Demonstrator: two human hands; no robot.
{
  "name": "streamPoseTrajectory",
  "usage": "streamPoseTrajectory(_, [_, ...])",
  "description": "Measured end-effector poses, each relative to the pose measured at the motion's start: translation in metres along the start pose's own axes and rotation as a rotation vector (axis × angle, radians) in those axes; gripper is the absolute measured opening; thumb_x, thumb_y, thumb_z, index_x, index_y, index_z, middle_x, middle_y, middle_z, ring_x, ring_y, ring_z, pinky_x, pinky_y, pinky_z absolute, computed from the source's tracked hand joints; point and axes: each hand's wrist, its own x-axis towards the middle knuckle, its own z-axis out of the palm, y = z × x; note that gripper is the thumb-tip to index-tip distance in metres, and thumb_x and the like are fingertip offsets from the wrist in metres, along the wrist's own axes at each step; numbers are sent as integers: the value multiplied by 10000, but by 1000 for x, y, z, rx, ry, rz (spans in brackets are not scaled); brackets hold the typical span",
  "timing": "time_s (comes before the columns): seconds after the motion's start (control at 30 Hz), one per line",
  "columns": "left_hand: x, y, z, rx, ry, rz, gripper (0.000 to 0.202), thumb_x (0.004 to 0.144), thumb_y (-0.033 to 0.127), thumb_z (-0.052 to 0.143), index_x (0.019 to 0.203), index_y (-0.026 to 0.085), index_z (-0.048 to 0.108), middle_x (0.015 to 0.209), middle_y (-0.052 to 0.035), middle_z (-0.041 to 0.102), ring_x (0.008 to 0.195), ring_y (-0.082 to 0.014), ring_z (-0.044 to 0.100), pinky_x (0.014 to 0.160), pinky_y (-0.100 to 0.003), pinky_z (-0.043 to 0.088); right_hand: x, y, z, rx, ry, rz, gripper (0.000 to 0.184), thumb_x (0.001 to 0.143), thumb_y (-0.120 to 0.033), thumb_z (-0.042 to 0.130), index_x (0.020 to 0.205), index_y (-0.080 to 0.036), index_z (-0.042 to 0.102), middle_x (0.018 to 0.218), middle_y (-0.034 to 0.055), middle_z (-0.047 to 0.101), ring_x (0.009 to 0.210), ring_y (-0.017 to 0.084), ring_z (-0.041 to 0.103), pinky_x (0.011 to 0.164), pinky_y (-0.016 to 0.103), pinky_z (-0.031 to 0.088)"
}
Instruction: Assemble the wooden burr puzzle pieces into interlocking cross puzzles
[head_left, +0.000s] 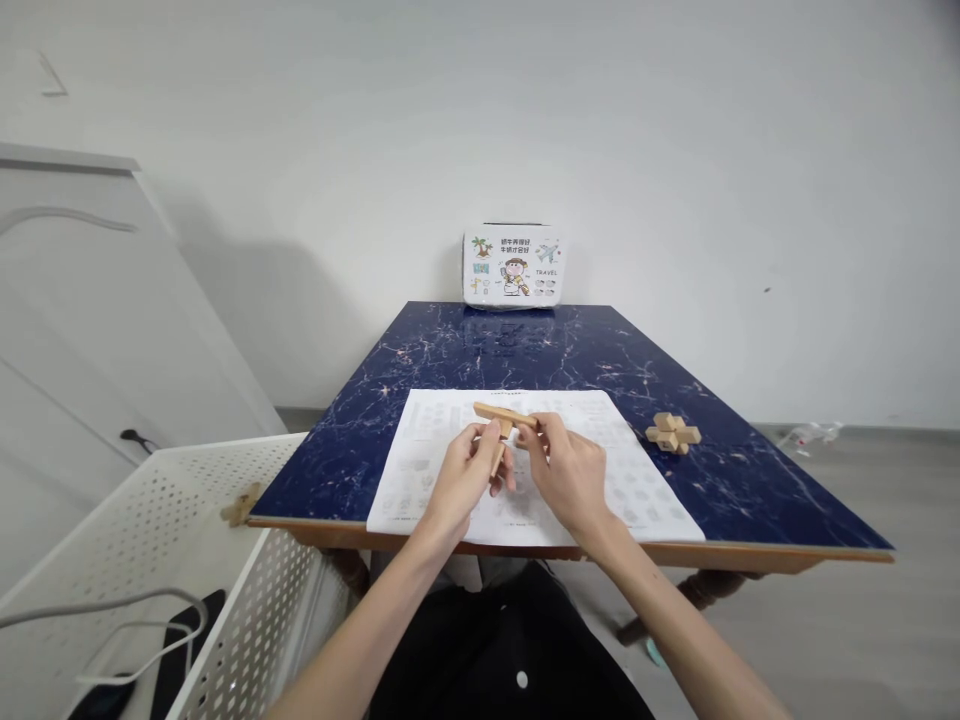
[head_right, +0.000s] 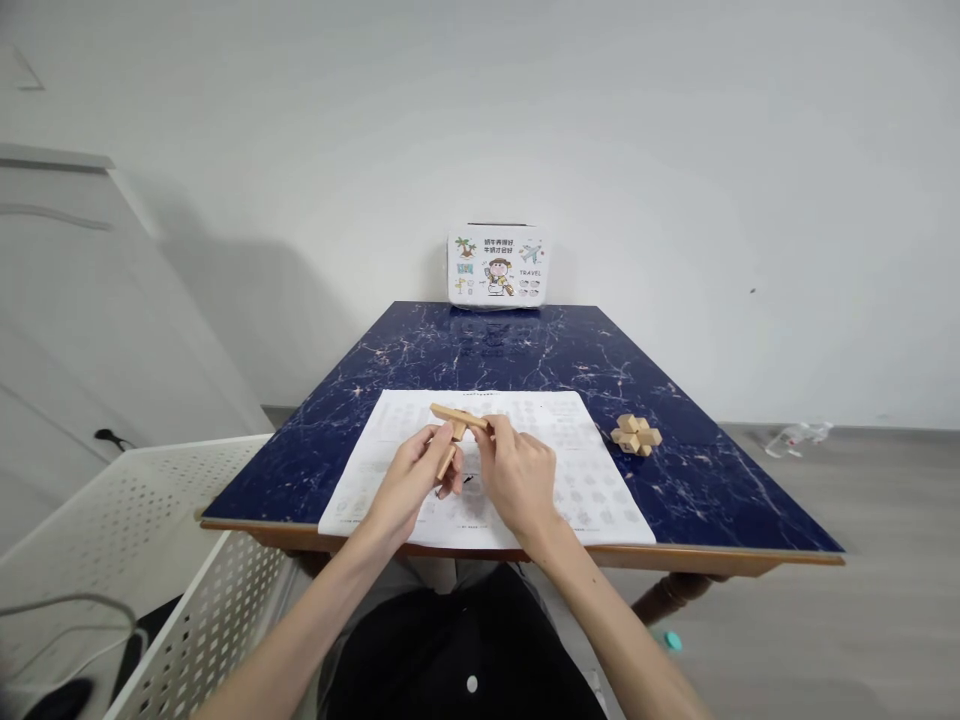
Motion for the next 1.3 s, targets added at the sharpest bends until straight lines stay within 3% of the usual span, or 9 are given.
streamPoseTrajectory(0.2, [1, 3, -2, -1, 8, -7, 408, 949, 562, 595, 807, 185, 524, 716, 1, 627, 479, -90, 546, 479, -242, 383, 10, 0, 4, -13, -56, 130, 337, 1086, -424, 401, 985, -194, 625, 645, 39, 732, 520, 186, 644, 527, 259, 244])
streamPoseTrajectory(0.3, [-6, -2, -7, 78, -89, -35, 404, 957, 577, 574, 832, 196, 523, 675, 4, 644, 480, -112, 562, 502, -255, 427, 23, 18, -3, 55, -89, 306, 295, 1063, -420, 427, 936, -210, 590, 700, 39, 751, 515, 182, 621, 544, 254, 266])
streamPoseTrajectory(0.37, [-8, -4, -10, 215, -124, -13, 378, 976, 563, 543, 860, 203, 533, 675, -8, 677, 532, -144, 606, 539, -271, 455, 29, 35, -9, 177, -187, 333, 266, 1048, -415, 455, 899, -225, 569, 761, 29, 770, 576, 186, 654, 584, 255, 332])
streamPoseTrajectory(0.47, [-2, -6, -14, 538, -134, 109, 322, 1023, 485, 482, 891, 209, 583, 739, -19, 737, 624, -169, 639, 611, -285, 449, 27, 61, -14, 286, -336, 371, 244, 1031, -402, 460, 879, -240, 560, 780, 15, 777, 597, 188, 674, 626, 268, 391])
streamPoseTrajectory(0.6, [22, -8, -12, 907, -224, 273, 329, 1052, 377, 422, 849, 209, 618, 787, -30, 730, 724, -206, 653, 667, -311, 438, 12, 84, -12, 309, -407, 392, 208, 1027, -391, 422, 1023, -249, 573, 750, 7, 761, 618, 209, 687, 663, 289, 435])
streamPoseTrajectory(0.8, [48, -28, 3, 1185, -463, 538, 298, 1063, 275, 407, 959, 190, 673, 991, -87, 716, 968, -252, 652, 864, -374, 497, -2, 94, -6, 161, -462, 333, 305, 1038, -392, 379, 1063, -248, 647, 809, 51, 746, 704, 248, 682, 658, 309, 420])
streamPoseTrajectory(0.93, [54, -34, 9, 1320, -429, 670, 235, 1046, 331, 493, 975, 164, 642, 1069, -118, 636, 1060, -284, 594, 929, -418, 500, -7, 92, -2, 126, -459, 253, 321, 1042, -389, 408, 1096, -243, 689, 994, 86, 738, 863, 258, 691, 720, 316, 443])
streamPoseTrajectory(1.1, [56, -36, 16, 1263, -341, 685, 242, 1027, 338, 520, 1166, 149, 581, 1284, -170, 581, 1235, -315, 524, 1045, -467, 454, -11, 94, 2, 155, -426, 213, 342, 1053, -348, 394, 1108, -236, 712, 1094, 96, 691, 913, 239, 678, 790, 331, 479])
streamPoseTrajectory(1.3, [62, -52, 33, 1230, -512, 519, 648, 1039, 568, 371, 1540, 156, 353, 1635, -192, 378, 1552, -352, 264, 1250, -536, 184, -13, 104, 6, 222, -309, 266, 318, 1042, -334, 388, 1126, -188, 658, 1127, 134, 694, 1002, 274, 660, 871, 391, 500])
